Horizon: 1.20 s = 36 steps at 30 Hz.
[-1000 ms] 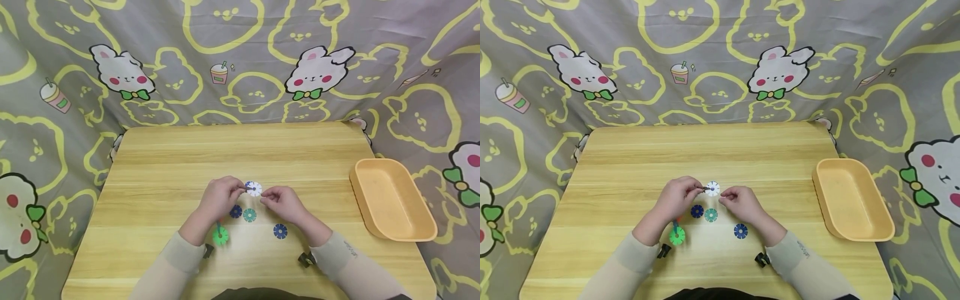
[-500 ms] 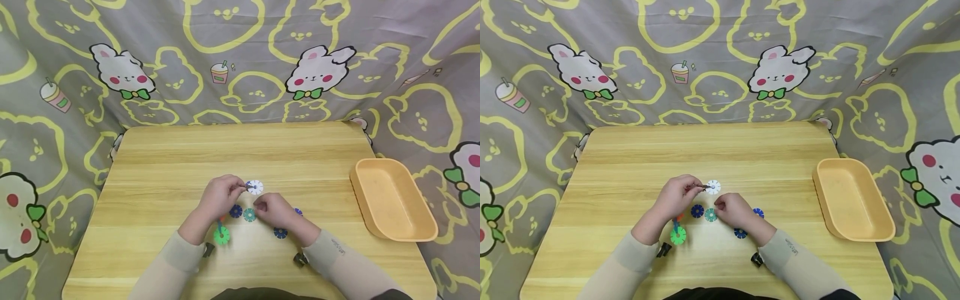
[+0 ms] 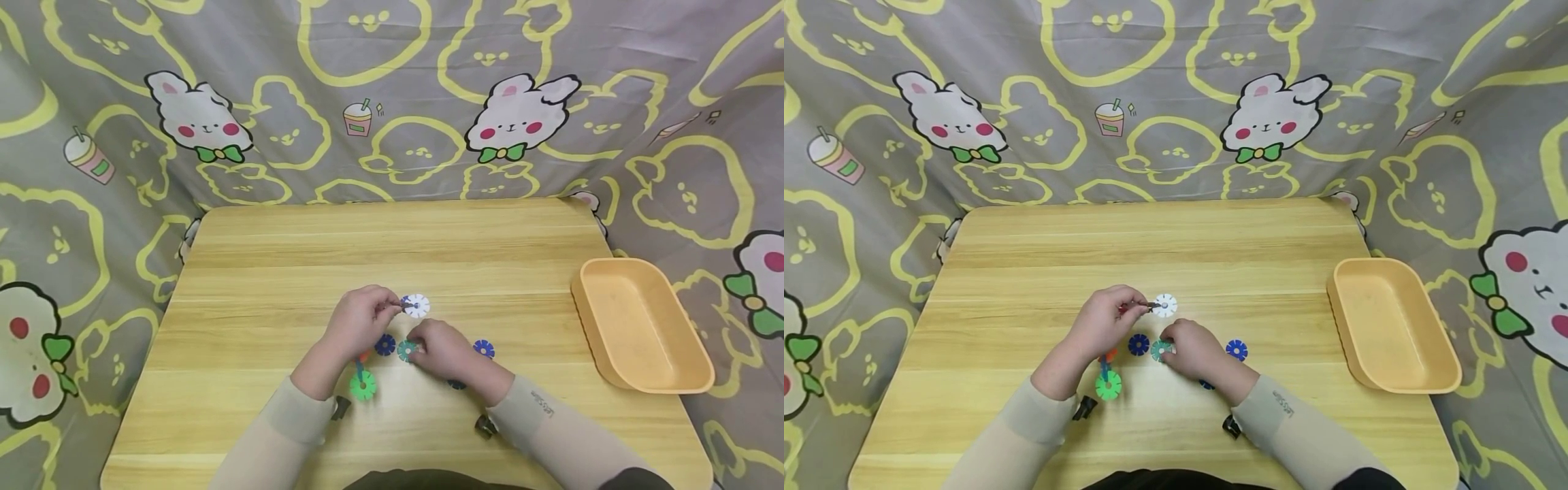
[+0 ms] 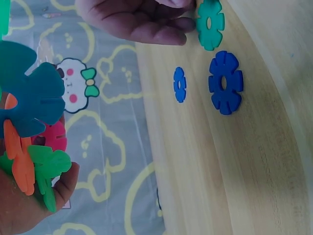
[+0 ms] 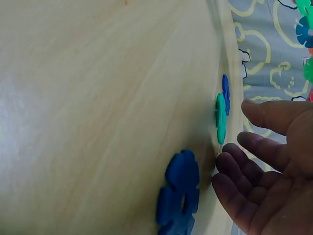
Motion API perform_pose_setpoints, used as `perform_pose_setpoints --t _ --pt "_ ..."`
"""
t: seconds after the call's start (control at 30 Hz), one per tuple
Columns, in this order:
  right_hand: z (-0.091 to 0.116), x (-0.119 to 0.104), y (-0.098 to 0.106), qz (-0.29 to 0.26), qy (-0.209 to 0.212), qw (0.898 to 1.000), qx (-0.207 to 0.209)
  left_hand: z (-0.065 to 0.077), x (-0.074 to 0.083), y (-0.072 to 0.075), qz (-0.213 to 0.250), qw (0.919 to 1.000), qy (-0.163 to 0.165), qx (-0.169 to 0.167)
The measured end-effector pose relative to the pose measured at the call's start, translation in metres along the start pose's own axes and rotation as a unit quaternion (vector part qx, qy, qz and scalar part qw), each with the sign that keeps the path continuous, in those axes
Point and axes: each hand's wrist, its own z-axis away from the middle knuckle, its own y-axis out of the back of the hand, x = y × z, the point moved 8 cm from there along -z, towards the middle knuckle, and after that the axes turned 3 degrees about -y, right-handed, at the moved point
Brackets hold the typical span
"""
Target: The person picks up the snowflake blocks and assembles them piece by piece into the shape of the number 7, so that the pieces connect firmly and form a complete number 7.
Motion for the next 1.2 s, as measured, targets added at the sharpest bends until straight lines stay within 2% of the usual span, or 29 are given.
perform_pose_setpoints --t 0.33,0.67,0.9,1.2 --pt "0.003 -0.004 -0.007 0.06 0.011 0.998 0.016 0.001 -0.001 -0.003 0.004 0.9998 0.014 -0.014" --pt "0.004 -0.007 -0.013 0.107 0.032 0.993 0.022 0.002 -0.001 -0.005 0.006 0.9998 0.005 -0.016" --pt "0.003 -0.006 -0.014 0.104 0.039 0.993 0.028 0.002 0.0 -0.007 0.012 0.9998 0.003 -0.017" --pt "0.002 0.002 -0.014 0.05 -0.001 0.998 0.023 0.002 -0.001 -0.009 0.012 0.9998 0.005 -0.016"
